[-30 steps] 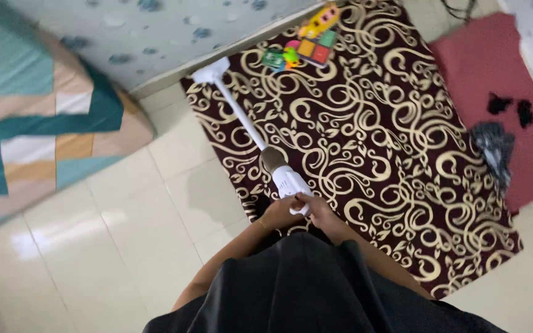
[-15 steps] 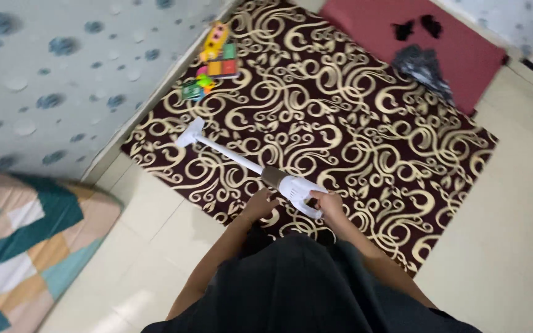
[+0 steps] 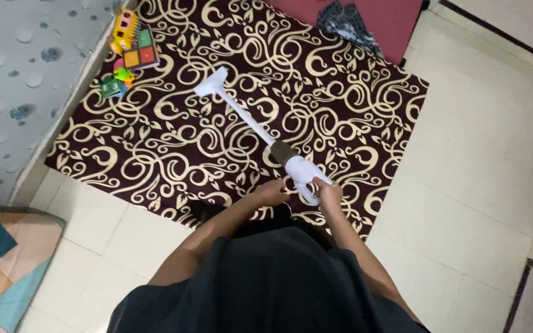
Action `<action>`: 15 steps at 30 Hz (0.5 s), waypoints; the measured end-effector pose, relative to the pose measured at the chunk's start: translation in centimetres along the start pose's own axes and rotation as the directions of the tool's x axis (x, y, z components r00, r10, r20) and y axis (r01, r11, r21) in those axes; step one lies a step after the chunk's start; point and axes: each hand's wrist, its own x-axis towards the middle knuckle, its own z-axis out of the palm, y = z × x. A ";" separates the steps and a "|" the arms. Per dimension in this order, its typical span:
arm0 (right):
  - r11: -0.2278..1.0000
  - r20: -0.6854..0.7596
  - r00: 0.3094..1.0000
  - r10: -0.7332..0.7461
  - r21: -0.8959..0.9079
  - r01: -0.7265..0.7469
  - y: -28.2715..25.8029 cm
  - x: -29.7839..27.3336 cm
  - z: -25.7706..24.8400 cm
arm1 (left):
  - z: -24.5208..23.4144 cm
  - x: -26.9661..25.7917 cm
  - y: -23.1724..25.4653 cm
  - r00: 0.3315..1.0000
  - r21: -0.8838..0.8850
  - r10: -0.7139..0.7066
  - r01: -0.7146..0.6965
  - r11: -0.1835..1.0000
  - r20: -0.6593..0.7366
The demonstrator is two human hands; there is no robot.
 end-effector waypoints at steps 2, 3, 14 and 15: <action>0.999 0.021 1.000 -0.007 0.048 0.006 1.7 0.5 -1.7 | 0.1 -0.4 2.7 0.997 -0.001 -0.022 0.022 1.000 0.075; 0.995 0.049 0.999 -0.019 0.098 0.014 2.3 1.0 -2.4 | -0.2 -0.5 4.0 0.989 0.004 -0.046 0.046 0.999 0.143; 0.842 0.506 0.678 0.534 -0.238 -0.485 1.2 -2.3 -2.5 | 4.5 4.2 2.5 0.998 0.110 0.055 -0.058 0.992 0.025; 0.865 0.501 0.707 0.500 -0.334 -0.375 1.1 -2.1 -2.9 | 4.9 4.4 2.6 0.999 0.133 0.035 -0.037 0.990 0.017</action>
